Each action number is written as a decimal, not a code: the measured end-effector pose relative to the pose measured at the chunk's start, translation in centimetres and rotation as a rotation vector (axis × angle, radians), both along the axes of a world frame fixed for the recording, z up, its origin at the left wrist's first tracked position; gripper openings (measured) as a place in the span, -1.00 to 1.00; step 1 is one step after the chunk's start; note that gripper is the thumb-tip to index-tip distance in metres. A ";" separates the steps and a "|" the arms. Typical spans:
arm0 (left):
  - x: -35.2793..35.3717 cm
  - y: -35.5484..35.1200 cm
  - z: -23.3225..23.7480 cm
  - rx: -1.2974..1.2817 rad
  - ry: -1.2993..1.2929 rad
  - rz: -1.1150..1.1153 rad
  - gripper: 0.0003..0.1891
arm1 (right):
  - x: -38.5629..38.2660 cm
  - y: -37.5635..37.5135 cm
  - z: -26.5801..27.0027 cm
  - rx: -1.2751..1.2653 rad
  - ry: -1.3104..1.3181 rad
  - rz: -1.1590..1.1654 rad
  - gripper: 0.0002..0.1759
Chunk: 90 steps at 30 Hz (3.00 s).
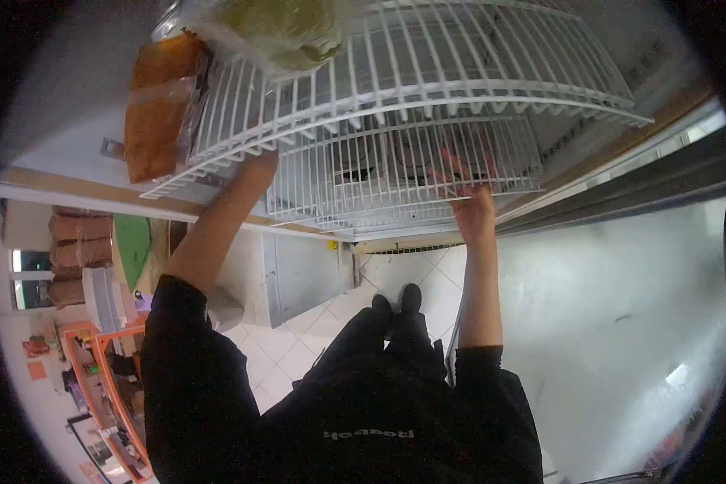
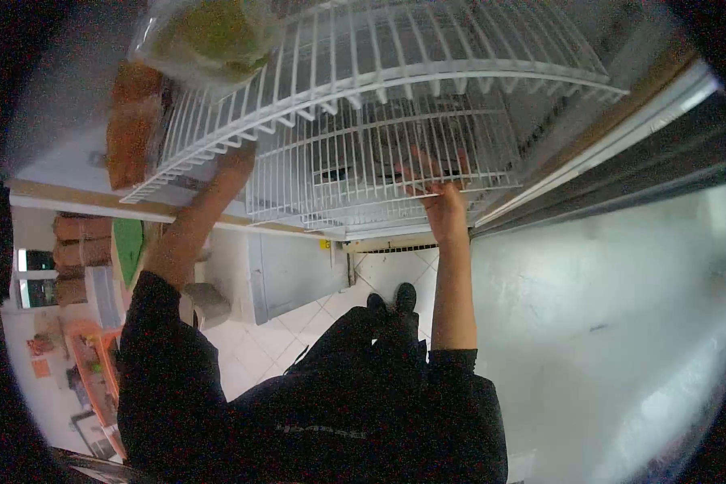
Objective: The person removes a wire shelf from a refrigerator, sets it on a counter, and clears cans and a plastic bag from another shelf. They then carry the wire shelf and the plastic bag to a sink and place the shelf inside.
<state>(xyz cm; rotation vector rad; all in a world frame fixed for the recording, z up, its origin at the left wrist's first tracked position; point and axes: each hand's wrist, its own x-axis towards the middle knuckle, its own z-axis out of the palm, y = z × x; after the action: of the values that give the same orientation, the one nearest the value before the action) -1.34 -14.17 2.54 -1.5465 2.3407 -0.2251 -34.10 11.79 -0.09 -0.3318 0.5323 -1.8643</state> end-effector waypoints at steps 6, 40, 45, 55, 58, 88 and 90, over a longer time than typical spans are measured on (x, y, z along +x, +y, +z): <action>1.9 1.8 -1.2 -0.304 -0.046 -0.254 -0.57 | -0.1 0.1 0.4 0.007 0.111 0.050 -0.16; -0.4 10.3 3.7 -0.312 -0.339 -0.184 -0.55 | 1.3 1.1 12.4 -0.150 0.293 -0.250 -0.22; -0.3 11.3 4.1 -0.331 -0.216 -0.189 -0.64 | 0.8 0.7 10.0 -0.153 0.321 -0.227 -0.19; -2.0 11.7 3.6 -0.369 -0.003 0.089 -0.74 | -0.1 0.3 8.6 -0.107 0.215 -0.264 -0.33; -4.0 11.5 5.9 -0.164 0.107 0.277 -0.73 | -0.6 -0.1 7.2 -0.136 0.182 -0.222 -0.31; -1.4 10.3 0.4 -0.097 0.773 0.303 -0.77 | -1.3 0.5 4.5 -0.101 0.128 -0.233 -0.33; -1.6 10.6 1.9 0.084 0.693 0.375 -0.69 | -0.9 0.6 5.4 -0.120 0.148 -0.188 -0.28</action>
<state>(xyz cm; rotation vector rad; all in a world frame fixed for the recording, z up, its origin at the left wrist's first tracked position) -2.91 -3.56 4.46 -2.2347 2.3895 0.5782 -34.99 12.34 5.31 -0.5181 0.5687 -2.0696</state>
